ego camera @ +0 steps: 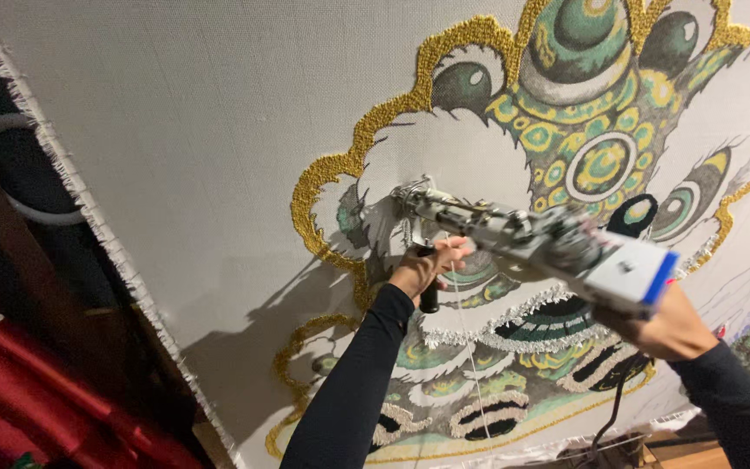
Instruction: The person uses a handheld tufting gun to apply white yarn into a stretched canvas featuring a pre-printed design of a stylized animal face. The operator guides the tool along the contours of the design, creating a textured pile of yarn to fill in the white areas of the artwork.
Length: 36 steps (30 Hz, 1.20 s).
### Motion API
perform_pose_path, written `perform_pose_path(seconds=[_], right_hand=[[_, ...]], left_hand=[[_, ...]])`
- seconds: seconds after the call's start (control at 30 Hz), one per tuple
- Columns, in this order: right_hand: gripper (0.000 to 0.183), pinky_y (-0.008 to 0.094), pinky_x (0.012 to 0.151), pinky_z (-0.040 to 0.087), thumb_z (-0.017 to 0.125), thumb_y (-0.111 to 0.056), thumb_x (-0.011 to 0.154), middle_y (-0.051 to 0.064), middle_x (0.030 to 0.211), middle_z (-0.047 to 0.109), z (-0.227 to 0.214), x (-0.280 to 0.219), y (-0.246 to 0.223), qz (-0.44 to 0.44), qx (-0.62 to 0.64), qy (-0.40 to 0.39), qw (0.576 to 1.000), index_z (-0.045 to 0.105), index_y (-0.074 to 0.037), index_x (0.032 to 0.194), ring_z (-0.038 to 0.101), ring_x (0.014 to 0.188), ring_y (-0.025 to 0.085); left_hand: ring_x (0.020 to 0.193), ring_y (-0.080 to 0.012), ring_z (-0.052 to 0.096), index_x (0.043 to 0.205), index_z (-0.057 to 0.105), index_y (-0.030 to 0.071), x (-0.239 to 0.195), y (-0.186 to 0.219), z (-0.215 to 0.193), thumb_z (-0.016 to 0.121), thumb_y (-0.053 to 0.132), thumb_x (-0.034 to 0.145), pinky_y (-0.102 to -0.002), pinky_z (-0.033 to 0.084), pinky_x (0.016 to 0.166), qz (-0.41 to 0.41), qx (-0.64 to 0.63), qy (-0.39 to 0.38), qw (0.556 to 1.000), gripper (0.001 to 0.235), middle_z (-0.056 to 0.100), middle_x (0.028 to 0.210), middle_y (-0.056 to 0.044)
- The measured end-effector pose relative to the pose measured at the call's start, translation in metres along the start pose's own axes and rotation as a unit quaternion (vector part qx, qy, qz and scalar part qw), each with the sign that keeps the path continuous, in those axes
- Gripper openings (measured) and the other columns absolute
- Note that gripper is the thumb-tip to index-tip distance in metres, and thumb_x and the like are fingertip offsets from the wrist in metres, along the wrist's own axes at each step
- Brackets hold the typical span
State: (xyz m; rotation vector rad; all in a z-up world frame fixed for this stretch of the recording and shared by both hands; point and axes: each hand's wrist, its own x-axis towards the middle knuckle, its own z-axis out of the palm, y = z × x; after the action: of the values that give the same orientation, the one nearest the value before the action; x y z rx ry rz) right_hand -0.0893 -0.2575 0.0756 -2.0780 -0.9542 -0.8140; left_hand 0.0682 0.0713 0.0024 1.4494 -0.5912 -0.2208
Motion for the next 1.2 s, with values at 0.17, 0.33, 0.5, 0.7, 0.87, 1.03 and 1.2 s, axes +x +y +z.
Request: perform_pose_path(seconds=[0.17, 0.33, 0.5, 0.7, 0.87, 1.03, 1.2], right_hand=[[0.055, 0.039, 0.052, 0.048, 0.071, -0.001, 0.075, 0.013, 0.084, 0.066, -0.028, -0.055, 0.032, 0.289, 0.157, -0.006, 0.944, 0.066, 0.000, 0.130, 0.060, 0.060, 0.022], [0.061, 0.033, 0.059, 0.049, 0.061, 0.003, 0.065, 0.008, 0.074, 0.059, -0.037, -0.070, 0.015, 0.269, 0.243, 0.018, 0.932, 0.068, 0.004, 0.126, 0.057, 0.063, 0.017], [0.058, 0.034, 0.053, 0.047, 0.061, 0.002, 0.068, 0.009, 0.071, 0.059, -0.039, -0.074, -0.001, 0.251, 0.276, 0.032, 0.927, 0.067, 0.003, 0.126, 0.055, 0.058, 0.019], [0.050, 0.036, 0.052, 0.049, 0.062, 0.003, 0.069, 0.010, 0.071, 0.059, -0.029, -0.068, -0.018, 0.314, 0.235, 0.036, 0.919, 0.069, 0.005, 0.119, 0.054, 0.056, 0.020], [0.046, 0.035, 0.051, 0.049, 0.063, 0.002, 0.073, 0.009, 0.072, 0.059, -0.024, -0.063, -0.026, 0.308, 0.235, 0.037, 0.921, 0.068, 0.003, 0.119, 0.054, 0.057, 0.018], [0.044, 0.036, 0.053, 0.049, 0.061, 0.003, 0.073, 0.009, 0.073, 0.058, -0.021, -0.062, -0.021, 0.329, 0.240, 0.044, 0.912, 0.069, 0.006, 0.117, 0.054, 0.058, 0.019], [0.044, 0.035, 0.053, 0.050, 0.063, 0.000, 0.074, 0.009, 0.073, 0.061, -0.019, -0.057, -0.016, 0.332, 0.185, 0.030, 0.924, 0.069, 0.003, 0.117, 0.057, 0.059, 0.018]], left_hand=[[0.112, -0.0076, 0.066, 0.135, 0.066, 0.019, -0.011, 0.009, 0.051, 0.050, 0.060, 0.097, -0.026, 0.047, 0.071, -0.060, 0.048, 0.020, 0.997, 0.059, 0.071, 0.132, 0.003], [0.093, -0.0071, 0.074, 0.115, 0.077, 0.011, -0.020, 0.023, 0.077, 0.063, 0.043, 0.096, -0.026, 0.048, 0.058, -0.002, 0.055, 0.082, 0.995, 0.040, 0.079, 0.104, 0.003], [0.081, -0.0065, 0.068, 0.111, 0.080, 0.012, -0.011, 0.015, 0.084, 0.069, 0.034, 0.094, -0.025, 0.045, 0.051, 0.033, 0.056, 0.084, 0.994, 0.030, 0.078, 0.096, 0.003], [0.082, -0.0070, 0.067, 0.109, 0.077, 0.016, -0.006, -0.007, 0.082, 0.072, 0.031, 0.092, -0.025, 0.041, 0.049, -0.044, -0.011, 0.095, 0.994, 0.023, 0.078, 0.100, 0.003], [0.077, -0.0071, 0.068, 0.103, 0.078, 0.011, 0.004, -0.022, 0.074, 0.074, 0.027, 0.089, -0.024, 0.045, 0.050, -0.047, 0.004, 0.098, 0.994, 0.022, 0.077, 0.093, 0.001], [0.060, -0.0120, 0.057, 0.100, 0.076, 0.005, 0.012, -0.034, 0.070, 0.081, 0.023, 0.086, -0.027, 0.045, 0.048, -0.055, 0.012, 0.124, 0.991, 0.023, 0.070, 0.078, -0.005], [0.061, -0.0072, 0.060, 0.092, 0.079, 0.005, 0.014, -0.028, 0.067, 0.083, 0.023, 0.082, -0.028, 0.048, 0.049, -0.056, 0.013, 0.144, 0.988, 0.021, 0.070, 0.078, 0.000]])
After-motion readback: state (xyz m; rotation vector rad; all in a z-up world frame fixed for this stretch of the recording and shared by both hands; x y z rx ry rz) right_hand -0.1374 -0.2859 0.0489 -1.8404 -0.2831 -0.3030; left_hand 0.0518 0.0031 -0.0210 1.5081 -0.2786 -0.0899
